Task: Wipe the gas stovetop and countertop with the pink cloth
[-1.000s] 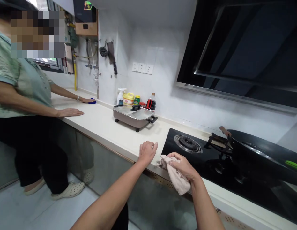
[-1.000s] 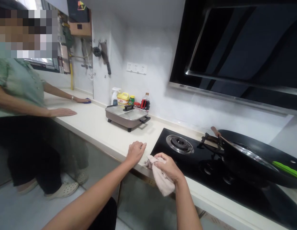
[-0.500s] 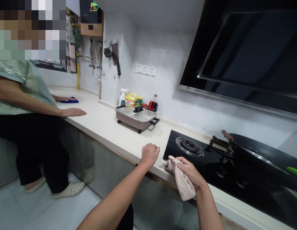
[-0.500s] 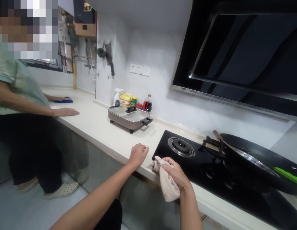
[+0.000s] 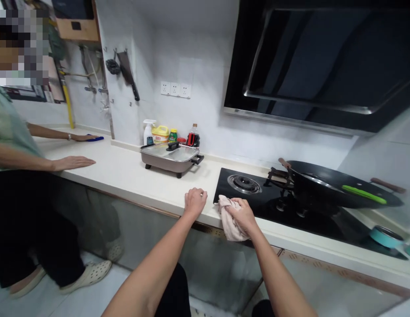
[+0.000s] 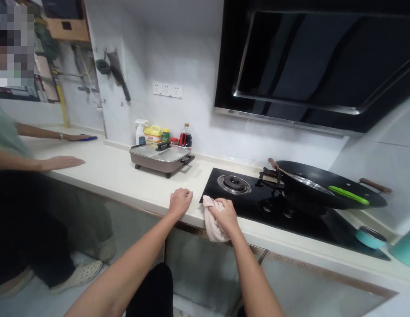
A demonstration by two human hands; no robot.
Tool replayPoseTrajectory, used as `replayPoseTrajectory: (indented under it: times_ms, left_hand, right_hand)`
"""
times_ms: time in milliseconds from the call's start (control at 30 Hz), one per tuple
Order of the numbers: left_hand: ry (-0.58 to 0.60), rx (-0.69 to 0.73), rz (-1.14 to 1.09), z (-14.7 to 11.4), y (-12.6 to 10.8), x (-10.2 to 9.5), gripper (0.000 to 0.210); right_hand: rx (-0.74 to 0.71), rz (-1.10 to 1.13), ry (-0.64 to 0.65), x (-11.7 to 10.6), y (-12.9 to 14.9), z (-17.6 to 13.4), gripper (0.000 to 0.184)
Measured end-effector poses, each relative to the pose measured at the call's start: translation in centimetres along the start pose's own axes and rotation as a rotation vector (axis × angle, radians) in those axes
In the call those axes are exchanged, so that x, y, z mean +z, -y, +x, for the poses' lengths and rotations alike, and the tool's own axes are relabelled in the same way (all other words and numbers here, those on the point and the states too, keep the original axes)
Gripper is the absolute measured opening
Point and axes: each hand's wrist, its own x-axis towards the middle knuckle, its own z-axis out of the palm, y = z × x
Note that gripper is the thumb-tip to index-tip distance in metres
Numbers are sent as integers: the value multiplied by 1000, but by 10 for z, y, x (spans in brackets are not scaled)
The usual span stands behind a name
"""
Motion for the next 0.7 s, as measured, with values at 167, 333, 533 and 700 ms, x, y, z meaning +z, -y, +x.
replayPoseTrajectory:
  times_ms: [167, 333, 533, 700]
  left_hand:
    - [-38, 14, -7, 1, 0, -1, 26]
    - [-75, 11, -15, 0, 1, 2, 25]
    - [-59, 9, -6, 0, 2, 4, 24]
    - [-57, 2, -4, -1, 1, 3, 24]
  right_hand:
    - [-43, -185, -17, 1, 3, -10, 45]
    - [-140, -363, 42, 1, -3, -12, 52]
    - [-314, -469, -6, 7, -12, -32, 58]
    - [-357, -242, -42, -1, -18, -54, 59]
